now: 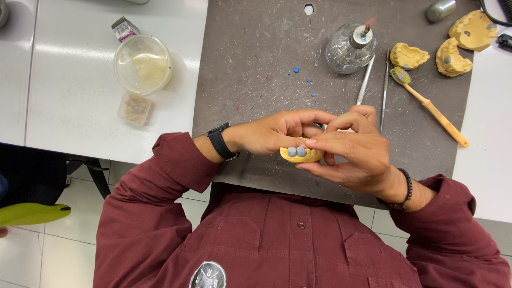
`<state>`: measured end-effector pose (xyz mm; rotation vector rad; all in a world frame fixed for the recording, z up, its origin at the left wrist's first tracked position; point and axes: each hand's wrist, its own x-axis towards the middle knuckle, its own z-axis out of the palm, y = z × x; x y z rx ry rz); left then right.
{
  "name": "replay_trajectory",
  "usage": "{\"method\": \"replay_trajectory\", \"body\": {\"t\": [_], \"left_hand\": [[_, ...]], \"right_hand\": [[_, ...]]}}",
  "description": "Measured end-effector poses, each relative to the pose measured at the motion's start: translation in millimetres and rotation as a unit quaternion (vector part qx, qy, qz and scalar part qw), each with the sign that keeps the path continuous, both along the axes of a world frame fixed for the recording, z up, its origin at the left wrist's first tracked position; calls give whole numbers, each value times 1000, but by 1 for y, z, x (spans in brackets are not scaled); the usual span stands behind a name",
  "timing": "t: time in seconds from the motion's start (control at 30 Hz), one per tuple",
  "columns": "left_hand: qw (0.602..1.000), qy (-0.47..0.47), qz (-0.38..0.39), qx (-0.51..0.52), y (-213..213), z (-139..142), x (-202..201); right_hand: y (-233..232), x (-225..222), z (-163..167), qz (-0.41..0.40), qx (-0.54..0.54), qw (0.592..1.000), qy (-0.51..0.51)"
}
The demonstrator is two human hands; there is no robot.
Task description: The person holds a yellow dental stone model with a wax denture pattern and uses a metal wax carving instrument to shape and smooth the blue wax on the teeth, occasionally warming the tool over a small alcohol burner flame. They rotate the model to work different areas and use a toothbrush to clean the wax surface.
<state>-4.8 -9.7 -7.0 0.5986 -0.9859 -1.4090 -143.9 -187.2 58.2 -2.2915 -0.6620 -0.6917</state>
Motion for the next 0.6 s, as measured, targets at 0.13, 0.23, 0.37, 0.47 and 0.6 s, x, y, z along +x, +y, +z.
{"method": "replay_trajectory", "body": {"t": [0.13, 0.23, 0.37, 0.47, 0.6], "left_hand": [[1000, -5, 11, 3, 0, 1, 1], [1000, -10, 18, 10, 0, 2, 1], [1000, -2, 17, 3, -1, 2, 0], [1000, -3, 18, -1, 0, 1, 1], [1000, 5, 16, 1, 1, 0, 1]], "right_hand": [[0, 1, -1, 1, 7, 1000, 0], [0, 1, -1, 2, 11, 1000, 3], [0, 2, -2, 1, 16, 1000, -1], [0, 2, -3, 3, 18, 1000, 0], [0, 1, -5, 3, 19, 1000, 0]]}}
